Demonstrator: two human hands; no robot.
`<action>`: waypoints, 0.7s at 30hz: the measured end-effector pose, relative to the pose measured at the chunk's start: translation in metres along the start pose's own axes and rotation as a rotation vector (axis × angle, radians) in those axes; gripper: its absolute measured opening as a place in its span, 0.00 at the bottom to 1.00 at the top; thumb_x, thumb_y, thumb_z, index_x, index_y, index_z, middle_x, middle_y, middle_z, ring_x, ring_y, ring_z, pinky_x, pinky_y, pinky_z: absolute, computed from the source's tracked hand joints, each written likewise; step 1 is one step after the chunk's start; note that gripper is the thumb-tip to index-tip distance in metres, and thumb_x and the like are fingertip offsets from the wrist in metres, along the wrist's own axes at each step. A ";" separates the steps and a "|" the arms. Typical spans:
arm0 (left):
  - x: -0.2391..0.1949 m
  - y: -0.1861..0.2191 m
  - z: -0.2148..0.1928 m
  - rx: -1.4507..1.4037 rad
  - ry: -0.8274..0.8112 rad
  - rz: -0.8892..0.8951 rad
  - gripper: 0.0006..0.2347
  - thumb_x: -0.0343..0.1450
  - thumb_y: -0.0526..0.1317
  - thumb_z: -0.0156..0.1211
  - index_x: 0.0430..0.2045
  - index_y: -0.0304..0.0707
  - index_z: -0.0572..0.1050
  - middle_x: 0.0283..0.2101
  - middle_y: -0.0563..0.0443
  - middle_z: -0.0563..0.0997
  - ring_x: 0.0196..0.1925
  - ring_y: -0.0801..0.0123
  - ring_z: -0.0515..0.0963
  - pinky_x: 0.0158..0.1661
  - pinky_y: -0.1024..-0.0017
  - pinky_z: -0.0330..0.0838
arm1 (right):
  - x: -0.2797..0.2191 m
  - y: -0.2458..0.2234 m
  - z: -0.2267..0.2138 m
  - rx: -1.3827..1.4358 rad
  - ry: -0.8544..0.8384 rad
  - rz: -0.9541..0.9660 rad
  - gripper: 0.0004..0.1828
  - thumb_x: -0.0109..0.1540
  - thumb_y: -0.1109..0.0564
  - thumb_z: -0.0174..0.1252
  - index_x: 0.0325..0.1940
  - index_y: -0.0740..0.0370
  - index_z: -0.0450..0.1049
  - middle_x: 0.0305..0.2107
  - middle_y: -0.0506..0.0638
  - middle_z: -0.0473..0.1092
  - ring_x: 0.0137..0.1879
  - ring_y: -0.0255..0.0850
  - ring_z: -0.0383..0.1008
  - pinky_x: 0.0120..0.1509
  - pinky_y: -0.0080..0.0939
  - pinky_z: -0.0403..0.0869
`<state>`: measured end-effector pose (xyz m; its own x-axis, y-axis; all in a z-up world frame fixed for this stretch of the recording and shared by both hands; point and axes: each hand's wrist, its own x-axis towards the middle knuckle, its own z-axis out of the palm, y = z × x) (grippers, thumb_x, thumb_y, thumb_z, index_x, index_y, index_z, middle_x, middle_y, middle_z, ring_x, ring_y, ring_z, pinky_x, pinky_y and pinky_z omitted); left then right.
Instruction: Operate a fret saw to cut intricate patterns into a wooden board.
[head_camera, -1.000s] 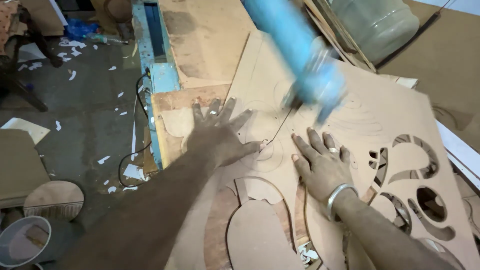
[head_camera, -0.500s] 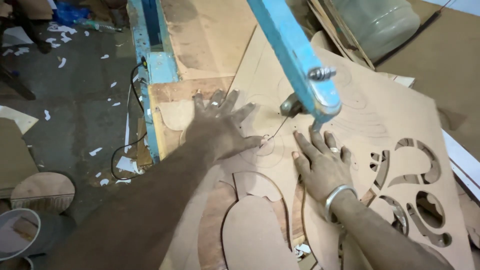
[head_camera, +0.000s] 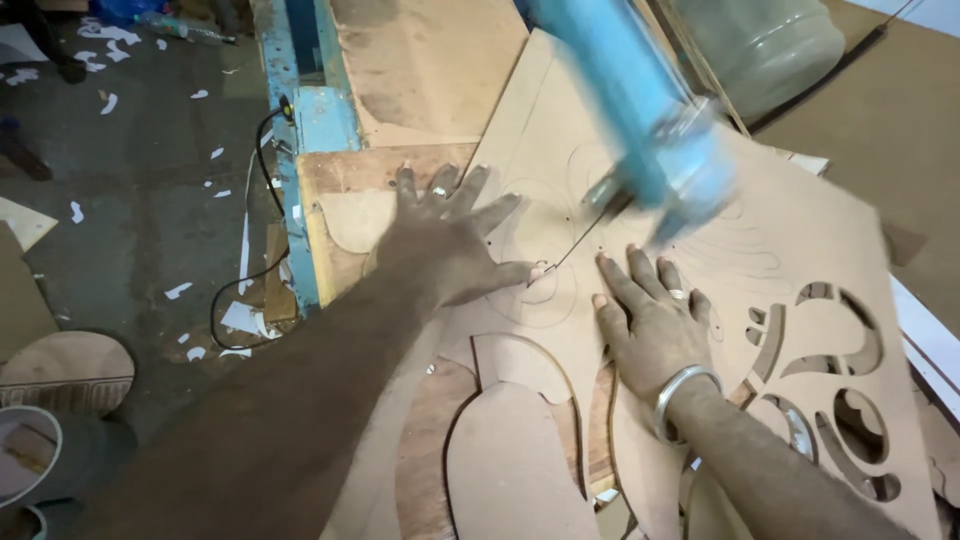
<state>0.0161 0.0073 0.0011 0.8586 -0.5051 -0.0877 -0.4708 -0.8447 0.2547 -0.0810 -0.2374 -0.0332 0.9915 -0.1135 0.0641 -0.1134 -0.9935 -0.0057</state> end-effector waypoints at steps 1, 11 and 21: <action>0.000 0.000 -0.001 0.004 -0.005 -0.002 0.40 0.64 0.74 0.48 0.71 0.67 0.51 0.77 0.49 0.43 0.78 0.54 0.40 0.70 0.38 0.25 | 0.000 0.000 0.000 0.006 0.001 0.003 0.31 0.66 0.40 0.45 0.75 0.37 0.59 0.75 0.49 0.50 0.80 0.53 0.43 0.76 0.68 0.43; -0.003 0.002 -0.004 0.032 -0.036 -0.013 0.40 0.64 0.75 0.46 0.72 0.69 0.49 0.78 0.50 0.42 0.79 0.54 0.39 0.70 0.39 0.25 | -0.004 -0.002 0.000 0.019 0.011 -0.005 0.31 0.66 0.40 0.46 0.75 0.38 0.60 0.75 0.50 0.50 0.80 0.53 0.44 0.76 0.67 0.43; 0.002 -0.001 -0.001 0.013 -0.022 -0.016 0.40 0.64 0.73 0.48 0.72 0.69 0.49 0.78 0.51 0.41 0.79 0.55 0.38 0.70 0.39 0.26 | 0.002 -0.002 -0.003 0.045 -0.004 0.019 0.31 0.66 0.41 0.46 0.75 0.36 0.60 0.75 0.49 0.50 0.80 0.52 0.43 0.77 0.65 0.43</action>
<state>0.0188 0.0071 0.0015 0.8613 -0.4955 -0.1124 -0.4601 -0.8546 0.2408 -0.0795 -0.2361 -0.0305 0.9894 -0.1322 0.0599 -0.1292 -0.9903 -0.0517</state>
